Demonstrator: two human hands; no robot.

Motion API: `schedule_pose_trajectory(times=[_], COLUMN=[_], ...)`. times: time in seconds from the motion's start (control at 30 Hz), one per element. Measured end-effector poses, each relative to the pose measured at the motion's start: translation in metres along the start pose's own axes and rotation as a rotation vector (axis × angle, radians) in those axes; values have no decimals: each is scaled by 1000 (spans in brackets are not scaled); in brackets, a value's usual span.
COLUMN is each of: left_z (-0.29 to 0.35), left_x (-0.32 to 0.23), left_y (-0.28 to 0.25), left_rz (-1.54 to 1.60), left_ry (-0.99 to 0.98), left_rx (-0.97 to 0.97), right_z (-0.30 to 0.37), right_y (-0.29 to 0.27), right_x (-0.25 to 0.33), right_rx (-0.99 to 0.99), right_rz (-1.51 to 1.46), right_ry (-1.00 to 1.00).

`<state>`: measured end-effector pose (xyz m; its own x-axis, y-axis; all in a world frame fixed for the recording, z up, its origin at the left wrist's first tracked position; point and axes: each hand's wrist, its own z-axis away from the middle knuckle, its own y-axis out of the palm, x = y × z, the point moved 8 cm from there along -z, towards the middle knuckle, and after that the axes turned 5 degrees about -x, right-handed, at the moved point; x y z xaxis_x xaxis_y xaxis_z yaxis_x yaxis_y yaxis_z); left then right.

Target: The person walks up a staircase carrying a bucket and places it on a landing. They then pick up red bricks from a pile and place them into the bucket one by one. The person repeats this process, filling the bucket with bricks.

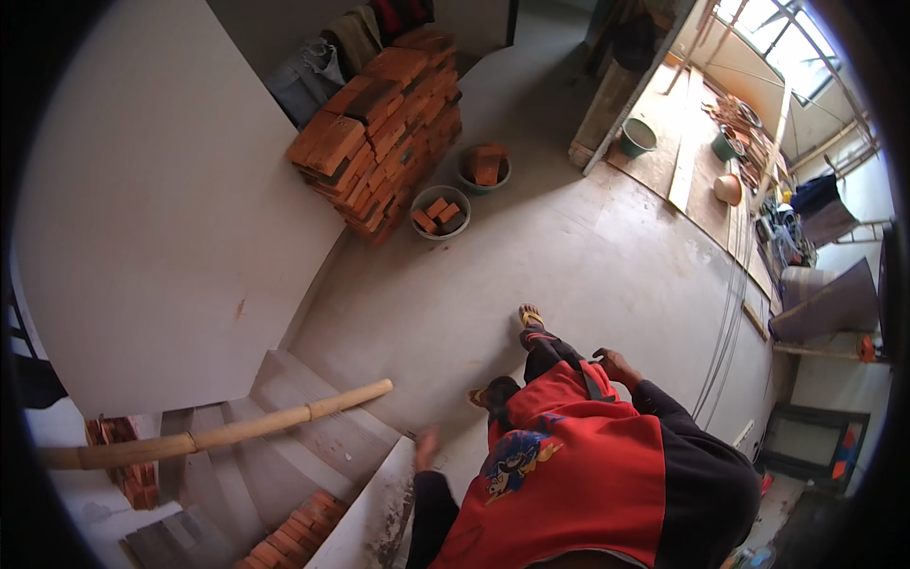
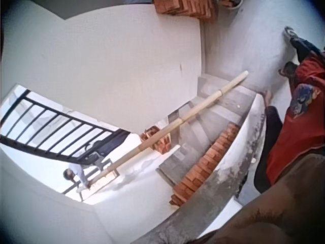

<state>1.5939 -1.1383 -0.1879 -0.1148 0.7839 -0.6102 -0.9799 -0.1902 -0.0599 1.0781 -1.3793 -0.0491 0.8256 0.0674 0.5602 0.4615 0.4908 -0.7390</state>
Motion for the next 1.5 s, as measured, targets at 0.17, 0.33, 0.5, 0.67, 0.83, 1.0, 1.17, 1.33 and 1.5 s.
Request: schedule_pose_trajectory(times=[0.17, 0.33, 0.5, 0.67, 0.83, 1.0, 1.17, 1.33, 1.5], left_z=[-3, -26, -48, -94, -131, -170, -227, -305, -342], left_x=[-26, -47, -121, -260, -327, -317, -318, -415, -527], left_y=[158, 189, 202, 221, 246, 249, 243, 238, 250], left_rz=[-10, 314, 525, 246, 146, 45, 160, 234, 147], left_ry=[-99, -210, -363, -124, -37, -248, -381, -202, -75], left_rx=[34, -113, -471, -524, -423, -390, -348, -377, -462], right_z=[-45, -104, -173, -228, -269, -310, -362, -458, -578], right_y=[-8, -43, -121, -214, -231, -216, -230, -284, -353], right_x=[-48, -104, -194, -221, -215, -168, -120, -91, -21], right_rx=[16, 61, -76, -214, -131, 8, 172, 45, 7], right_rz=[40, -101, -284, -238, -107, -90, 24, 168, 65], right_ry=[-72, 108, 514, 465, 364, 325, 184, -112, 95])
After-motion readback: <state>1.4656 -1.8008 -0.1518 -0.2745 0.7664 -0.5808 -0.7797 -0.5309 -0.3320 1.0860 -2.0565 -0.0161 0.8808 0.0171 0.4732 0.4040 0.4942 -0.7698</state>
